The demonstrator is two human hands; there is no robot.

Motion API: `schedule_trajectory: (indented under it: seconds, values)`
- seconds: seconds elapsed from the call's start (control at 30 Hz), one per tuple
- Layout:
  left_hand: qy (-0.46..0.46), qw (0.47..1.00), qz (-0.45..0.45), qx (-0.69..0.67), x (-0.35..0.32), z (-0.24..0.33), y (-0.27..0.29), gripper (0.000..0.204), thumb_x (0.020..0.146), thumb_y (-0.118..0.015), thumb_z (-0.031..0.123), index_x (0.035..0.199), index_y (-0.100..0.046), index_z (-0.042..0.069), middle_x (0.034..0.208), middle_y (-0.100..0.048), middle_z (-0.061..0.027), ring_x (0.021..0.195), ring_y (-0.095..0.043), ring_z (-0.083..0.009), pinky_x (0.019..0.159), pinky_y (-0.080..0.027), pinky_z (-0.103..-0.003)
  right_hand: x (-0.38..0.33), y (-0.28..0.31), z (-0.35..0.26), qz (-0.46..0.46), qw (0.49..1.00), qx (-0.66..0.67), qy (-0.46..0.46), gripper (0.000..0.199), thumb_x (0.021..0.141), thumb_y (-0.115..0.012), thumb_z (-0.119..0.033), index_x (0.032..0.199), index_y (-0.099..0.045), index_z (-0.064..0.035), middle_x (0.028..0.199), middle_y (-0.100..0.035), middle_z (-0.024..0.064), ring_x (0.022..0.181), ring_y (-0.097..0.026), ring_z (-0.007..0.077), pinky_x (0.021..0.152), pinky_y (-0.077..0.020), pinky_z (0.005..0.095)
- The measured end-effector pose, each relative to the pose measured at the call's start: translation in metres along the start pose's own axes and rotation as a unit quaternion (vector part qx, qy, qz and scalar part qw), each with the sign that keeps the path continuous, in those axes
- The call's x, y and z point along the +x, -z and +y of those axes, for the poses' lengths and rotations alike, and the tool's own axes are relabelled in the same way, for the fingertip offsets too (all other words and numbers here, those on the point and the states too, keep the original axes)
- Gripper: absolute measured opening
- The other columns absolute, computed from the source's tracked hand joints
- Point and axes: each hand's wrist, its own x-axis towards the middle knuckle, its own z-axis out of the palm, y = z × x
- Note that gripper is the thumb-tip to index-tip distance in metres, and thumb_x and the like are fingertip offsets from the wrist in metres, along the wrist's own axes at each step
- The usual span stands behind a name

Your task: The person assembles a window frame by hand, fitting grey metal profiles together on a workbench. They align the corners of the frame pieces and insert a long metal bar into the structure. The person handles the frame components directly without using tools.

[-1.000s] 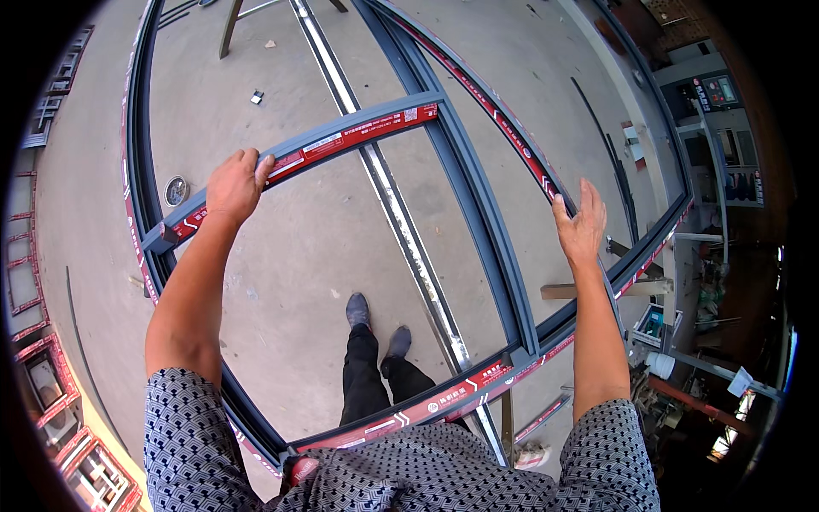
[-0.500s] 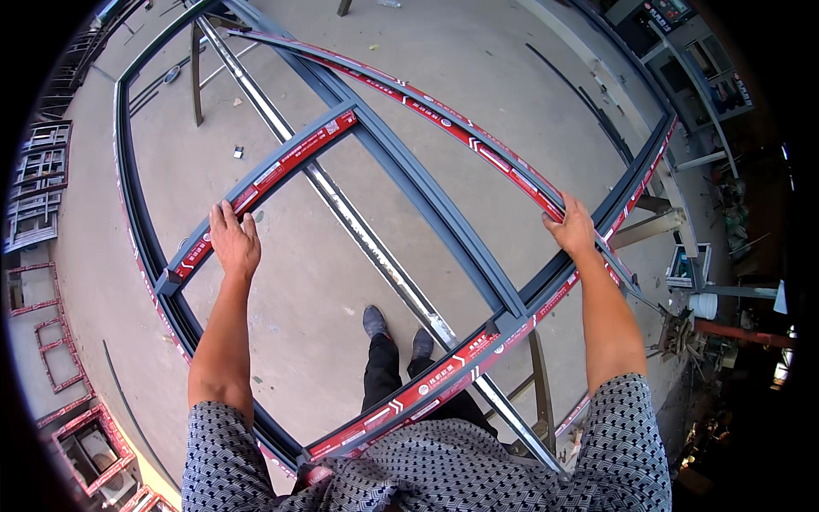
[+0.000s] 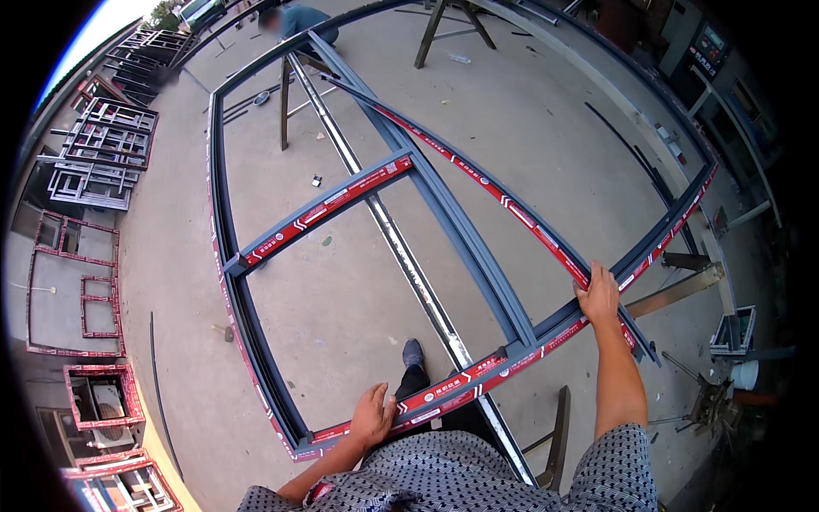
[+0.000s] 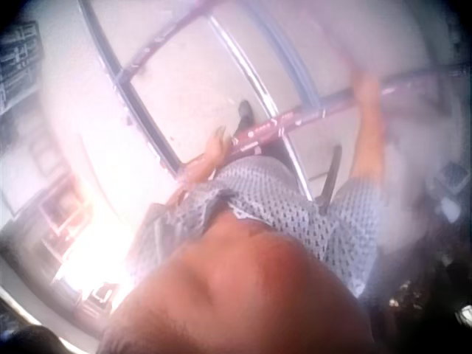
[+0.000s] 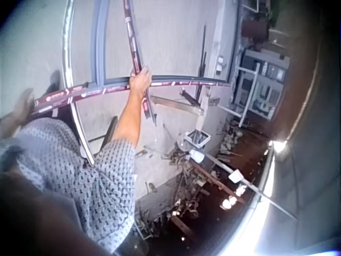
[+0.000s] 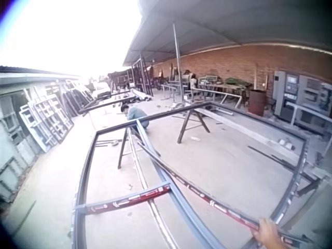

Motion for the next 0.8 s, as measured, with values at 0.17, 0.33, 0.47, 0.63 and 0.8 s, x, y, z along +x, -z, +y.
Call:
schedule_trajectory:
  seconds: [0.17, 0.33, 0.47, 0.63, 0.8]
  values:
    - [-0.052, 0.996, -0.011, 0.071, -0.026, 0.013, -0.009, 0.047, 0.109, -0.052, 0.033, 0.137, -0.061, -0.004, 0.134, -0.065, -0.0256, 0.124, -0.062, -0.0431, 0.108, -0.049, -0.049, -0.022, 0.011, 0.006, 0.007, 0.999, 0.040, -0.008, 0.072, 0.090, -0.081, -0.027, 0.151, -0.049, -0.0038, 0.139, -0.060, 0.0218, 0.130, -0.056, 0.0402, 0.116, -0.0422, 0.0505]
    - [-0.052, 0.993, -0.001, 0.103, -0.028, 0.013, -0.014, 0.041, 0.109, -0.050, 0.033, 0.129, -0.066, 0.001, 0.127, -0.069, -0.0206, 0.116, -0.066, -0.0394, 0.100, -0.053, -0.049, -0.048, 0.013, 0.031, 0.014, 0.999, 0.040, -0.027, 0.073, 0.089, -0.081, -0.029, 0.150, -0.050, -0.0024, 0.144, -0.058, 0.0223, 0.136, -0.053, 0.0409, 0.117, -0.0409, 0.0501]
    - [-0.050, 0.993, -0.005, 0.102, -0.030, 0.017, -0.011, 0.040, 0.109, -0.049, 0.033, 0.127, -0.066, 0.001, 0.125, -0.070, -0.0199, 0.115, -0.066, -0.0389, 0.100, -0.054, -0.048, -0.077, 0.010, 0.063, 0.042, 0.997, 0.048, -0.037, 0.075, 0.089, -0.081, -0.031, 0.150, -0.051, -0.0004, 0.148, -0.055, 0.0237, 0.138, -0.051, 0.0423, 0.118, -0.0388, 0.0517]
    - [-0.054, 0.992, -0.008, 0.109, -0.029, 0.004, -0.015, 0.042, 0.110, -0.046, 0.034, 0.127, -0.067, 0.002, 0.126, -0.069, -0.0203, 0.117, -0.065, -0.0388, 0.102, -0.052, -0.048, -0.120, 0.011, 0.073, 0.113, 0.993, 0.022, -0.030, 0.071, 0.091, -0.079, -0.027, 0.151, -0.051, 0.0000, 0.149, -0.054, 0.0236, 0.138, -0.051, 0.0419, 0.119, -0.0377, 0.0512]
    - [-0.059, 0.991, -0.018, 0.119, -0.026, 0.004, -0.013, 0.043, 0.112, -0.043, 0.036, 0.128, -0.066, 0.003, 0.124, -0.070, -0.0201, 0.114, -0.065, -0.0402, 0.101, -0.052, -0.048, -0.196, 0.007, 0.050, 0.117, 0.986, 0.055, -0.108, 0.066, 0.093, -0.076, -0.023, 0.149, -0.052, 0.0001, 0.151, -0.053, 0.0225, 0.139, -0.050, 0.0411, 0.118, -0.0396, 0.0499]
